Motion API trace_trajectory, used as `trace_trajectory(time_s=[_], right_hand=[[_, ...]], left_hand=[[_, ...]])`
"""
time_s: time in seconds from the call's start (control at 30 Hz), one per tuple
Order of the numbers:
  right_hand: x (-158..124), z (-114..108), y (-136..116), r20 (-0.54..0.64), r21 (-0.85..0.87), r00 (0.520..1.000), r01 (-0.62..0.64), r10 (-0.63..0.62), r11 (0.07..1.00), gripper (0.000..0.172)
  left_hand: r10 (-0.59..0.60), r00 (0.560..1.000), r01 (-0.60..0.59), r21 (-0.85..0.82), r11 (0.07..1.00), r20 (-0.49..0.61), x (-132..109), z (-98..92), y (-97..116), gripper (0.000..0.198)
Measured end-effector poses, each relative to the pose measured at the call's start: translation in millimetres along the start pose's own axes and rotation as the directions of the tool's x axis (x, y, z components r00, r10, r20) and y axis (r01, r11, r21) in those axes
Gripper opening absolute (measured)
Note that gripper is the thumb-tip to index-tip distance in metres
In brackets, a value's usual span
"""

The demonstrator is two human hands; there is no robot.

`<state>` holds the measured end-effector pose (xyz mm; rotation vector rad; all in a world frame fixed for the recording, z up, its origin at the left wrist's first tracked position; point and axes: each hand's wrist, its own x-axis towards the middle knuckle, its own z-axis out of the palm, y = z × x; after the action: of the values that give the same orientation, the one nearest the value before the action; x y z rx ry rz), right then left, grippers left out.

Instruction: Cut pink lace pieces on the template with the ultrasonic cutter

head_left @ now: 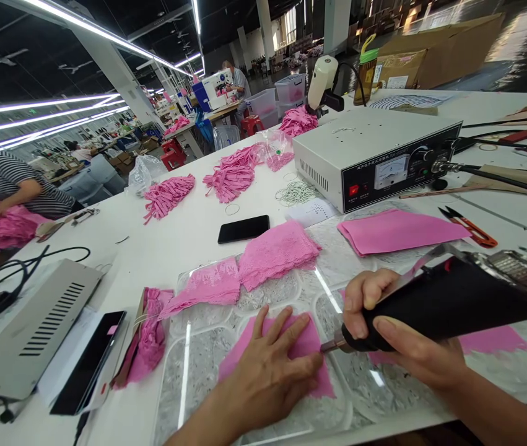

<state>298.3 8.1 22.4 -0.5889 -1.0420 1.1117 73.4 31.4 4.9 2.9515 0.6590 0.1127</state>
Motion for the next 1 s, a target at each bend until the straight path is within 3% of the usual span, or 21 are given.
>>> trace_trajectory(time_s=[0.13, 0.3, 0.4, 0.53, 0.73, 0.87, 1.0], right_hand=[[1.1, -2.0, -1.8, -0.044, 0.028, 0.999, 0.014, -0.012, 1.0, 0.012], [9.6, -23.5, -17.1, -0.208, 0.014, 0.976, 0.074, -0.069, 0.997, 0.011], [16.0, -40.8, -28.6, -0.318, -0.06, 0.938, 0.122, -0.135, 0.991, 0.008], [19.4, -55.9, -34.4, -0.406, -0.131, 0.896, 0.137, -0.179, 0.982, 0.008], [17.2, -64.3, -19.9, -0.357, -0.116, 0.926, 0.084, -0.121, 0.99, 0.01], [18.3, -61.8, -11.6, -0.334, -0.147, 0.932, 0.095, -0.14, 0.985, 0.011], [20.1, -57.6, -8.6, -0.351, -0.154, 0.924, 0.102, -0.151, 0.983, 0.012]], left_hand=[[-0.016, 1.0, 0.016, -0.002, 1.0, 0.014, 0.0, -0.6, 0.7, 0.023], [-0.018, 1.0, 0.018, -0.014, 1.0, -0.011, 1.4, -4.3, 3.7, 0.024], [0.032, 0.996, -0.031, 0.01, 0.999, -0.084, 8.9, -2.3, 12.0, 0.029], [0.09, 0.957, -0.09, 0.013, 0.996, -0.275, 30.6, 10.1, 30.2, 0.028], [0.031, 0.935, -0.012, 0.057, 0.998, -0.352, 60.2, 38.5, 46.3, 0.033], [0.043, 0.869, 0.003, 0.091, 0.996, -0.493, 67.4, 54.5, 47.6, 0.036], [0.074, 0.836, -0.019, 0.106, 0.994, -0.544, 70.0, 61.2, 48.7, 0.033]])
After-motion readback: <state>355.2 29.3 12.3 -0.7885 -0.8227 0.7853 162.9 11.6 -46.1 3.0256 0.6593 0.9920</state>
